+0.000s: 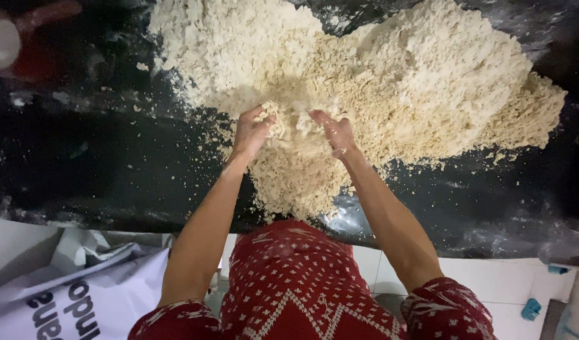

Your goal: Mixing and kneading flour and dough on a flat surface by hand to prepare it for baking.

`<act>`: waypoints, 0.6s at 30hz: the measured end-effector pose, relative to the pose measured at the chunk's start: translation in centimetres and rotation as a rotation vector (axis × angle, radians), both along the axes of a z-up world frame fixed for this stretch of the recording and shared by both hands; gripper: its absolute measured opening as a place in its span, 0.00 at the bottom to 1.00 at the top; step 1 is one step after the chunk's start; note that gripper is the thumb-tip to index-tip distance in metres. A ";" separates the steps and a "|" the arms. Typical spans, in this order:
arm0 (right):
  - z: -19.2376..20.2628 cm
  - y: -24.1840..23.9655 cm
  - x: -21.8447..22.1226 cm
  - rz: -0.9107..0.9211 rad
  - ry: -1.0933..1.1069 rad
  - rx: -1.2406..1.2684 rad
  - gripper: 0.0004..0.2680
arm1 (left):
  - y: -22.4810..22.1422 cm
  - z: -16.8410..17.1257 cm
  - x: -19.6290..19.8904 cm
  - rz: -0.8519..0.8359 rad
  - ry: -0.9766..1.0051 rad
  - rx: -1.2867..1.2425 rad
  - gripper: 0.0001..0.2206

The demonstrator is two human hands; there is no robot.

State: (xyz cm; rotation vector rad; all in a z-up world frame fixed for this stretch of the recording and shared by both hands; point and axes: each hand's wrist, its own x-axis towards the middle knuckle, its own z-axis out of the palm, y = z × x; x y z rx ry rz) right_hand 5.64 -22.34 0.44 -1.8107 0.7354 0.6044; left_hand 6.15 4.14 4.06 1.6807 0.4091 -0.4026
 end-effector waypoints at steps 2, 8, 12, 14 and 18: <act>3.0 1.2 0.4 0.044 -0.004 -0.060 0.41 | 0.2 -1.2 -0.6 0.012 -0.096 0.080 0.25; 10.7 3.8 -0.8 0.159 -0.009 -0.142 0.36 | -0.2 -2.3 -1.3 -0.039 -0.212 0.213 0.22; 7.0 3.5 -1.0 0.078 -0.199 0.087 0.20 | -1.1 6.4 -2.4 -0.135 0.042 0.031 0.46; 5.7 3.0 -1.3 -0.093 -0.172 0.240 0.25 | -1.9 7.9 -2.3 -0.139 0.028 -0.077 0.40; 9.2 4.8 -1.7 -0.276 -0.066 0.347 0.49 | -2.4 7.4 -2.4 -0.239 -0.040 -0.318 0.35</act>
